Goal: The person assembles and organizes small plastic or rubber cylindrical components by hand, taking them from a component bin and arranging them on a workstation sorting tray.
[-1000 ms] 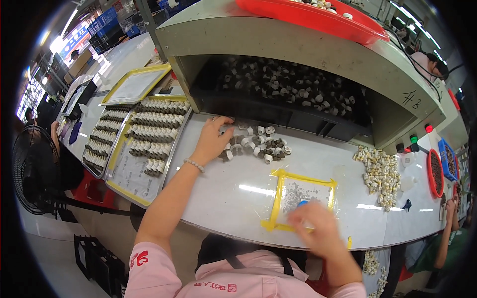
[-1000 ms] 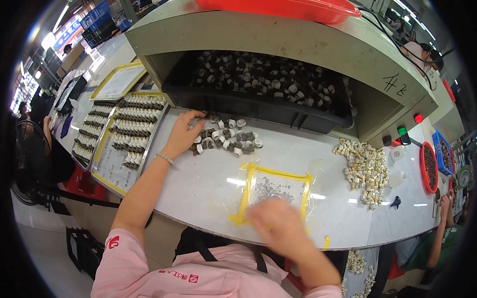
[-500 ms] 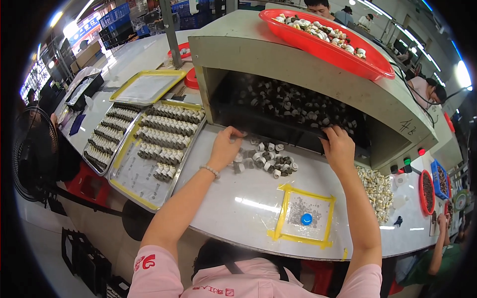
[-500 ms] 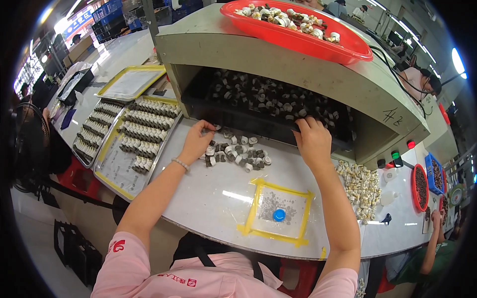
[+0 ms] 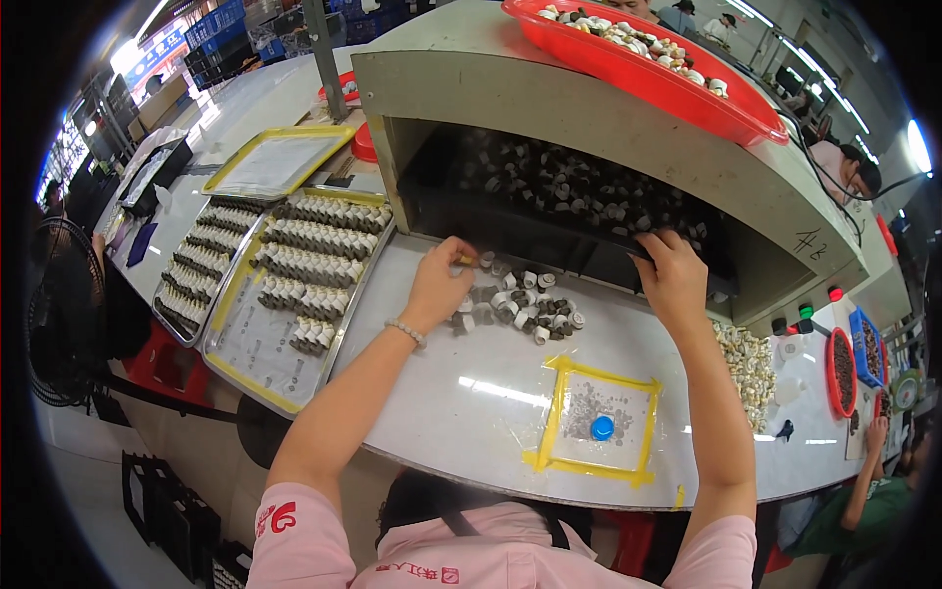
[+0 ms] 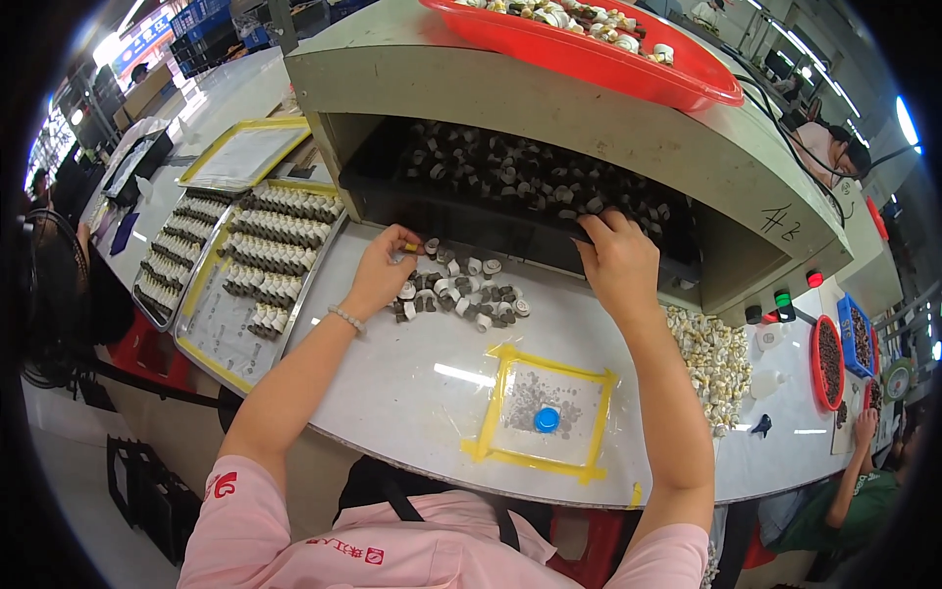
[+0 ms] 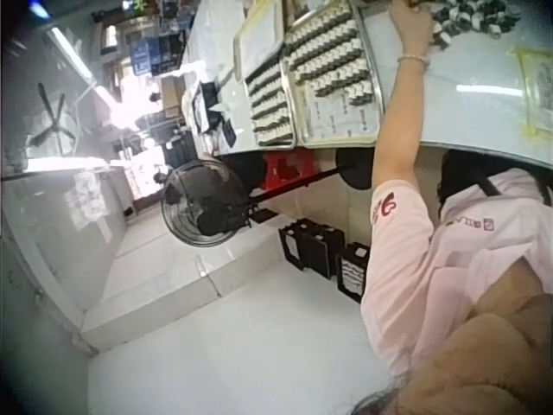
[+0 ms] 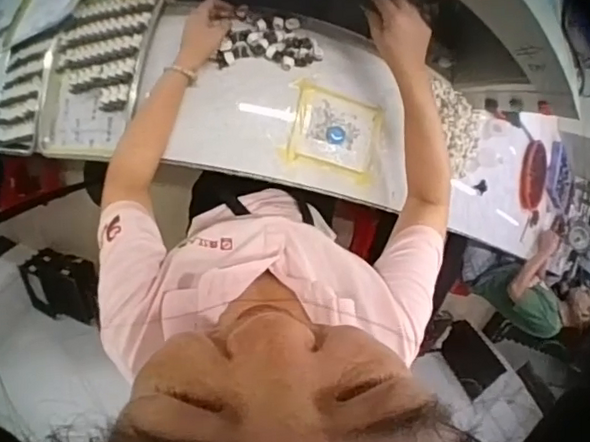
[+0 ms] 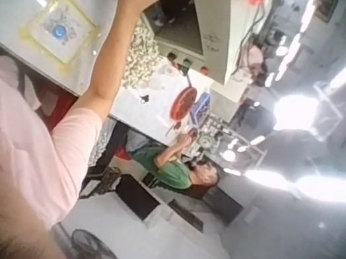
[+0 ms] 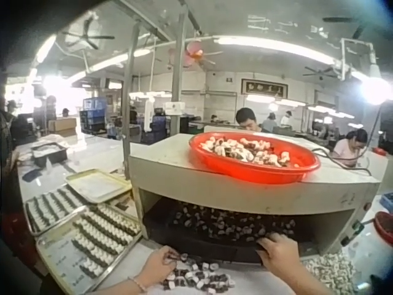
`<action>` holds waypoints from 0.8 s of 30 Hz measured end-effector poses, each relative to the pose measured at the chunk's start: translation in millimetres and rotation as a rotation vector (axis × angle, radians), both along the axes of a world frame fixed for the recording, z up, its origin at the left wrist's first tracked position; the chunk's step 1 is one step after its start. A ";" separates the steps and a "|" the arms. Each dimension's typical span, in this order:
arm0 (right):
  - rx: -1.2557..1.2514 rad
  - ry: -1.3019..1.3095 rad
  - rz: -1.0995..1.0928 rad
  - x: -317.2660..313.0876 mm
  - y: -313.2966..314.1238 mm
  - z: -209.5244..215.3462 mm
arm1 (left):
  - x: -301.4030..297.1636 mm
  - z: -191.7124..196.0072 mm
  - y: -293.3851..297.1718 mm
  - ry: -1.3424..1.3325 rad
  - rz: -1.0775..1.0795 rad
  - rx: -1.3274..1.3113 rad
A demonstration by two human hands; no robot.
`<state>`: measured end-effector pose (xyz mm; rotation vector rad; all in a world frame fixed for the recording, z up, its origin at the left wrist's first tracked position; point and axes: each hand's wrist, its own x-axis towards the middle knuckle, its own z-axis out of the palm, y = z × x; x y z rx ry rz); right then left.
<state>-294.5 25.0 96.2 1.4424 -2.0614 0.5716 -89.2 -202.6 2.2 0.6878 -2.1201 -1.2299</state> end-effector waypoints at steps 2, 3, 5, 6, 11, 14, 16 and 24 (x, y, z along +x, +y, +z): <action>-0.004 -0.001 -0.001 -0.5 0.0 -1.7 | 2.1 7.4 2.3 -0.019 -0.148 0.142; -0.008 0.000 0.001 -0.8 -0.3 -2.5 | 2.8 10.6 5.3 -0.020 -0.152 0.142; -0.009 -0.003 -0.004 -1.3 -0.8 -2.8 | 4.2 18.7 14.2 -0.104 -0.048 -0.117; -0.012 -0.006 -0.004 -1.5 -0.9 -2.9 | 4.0 20.2 15.3 -0.104 -0.053 -0.115; -0.027 0.002 0.004 -1.3 -1.7 -0.6 | 5.1 25.0 10.0 -0.201 -0.199 -0.288; -0.018 0.002 -0.002 -1.7 0.7 -2.5 | 7.1 33.3 14.1 -0.276 -0.278 -0.191; -0.013 0.003 -0.010 -1.3 2.0 -4.0 | 5.5 37.5 17.6 -0.243 -0.323 -0.237; -0.021 -0.012 0.001 1.0 0.2 -4.6 | -28.8 38.3 61.0 -0.234 -0.379 -0.675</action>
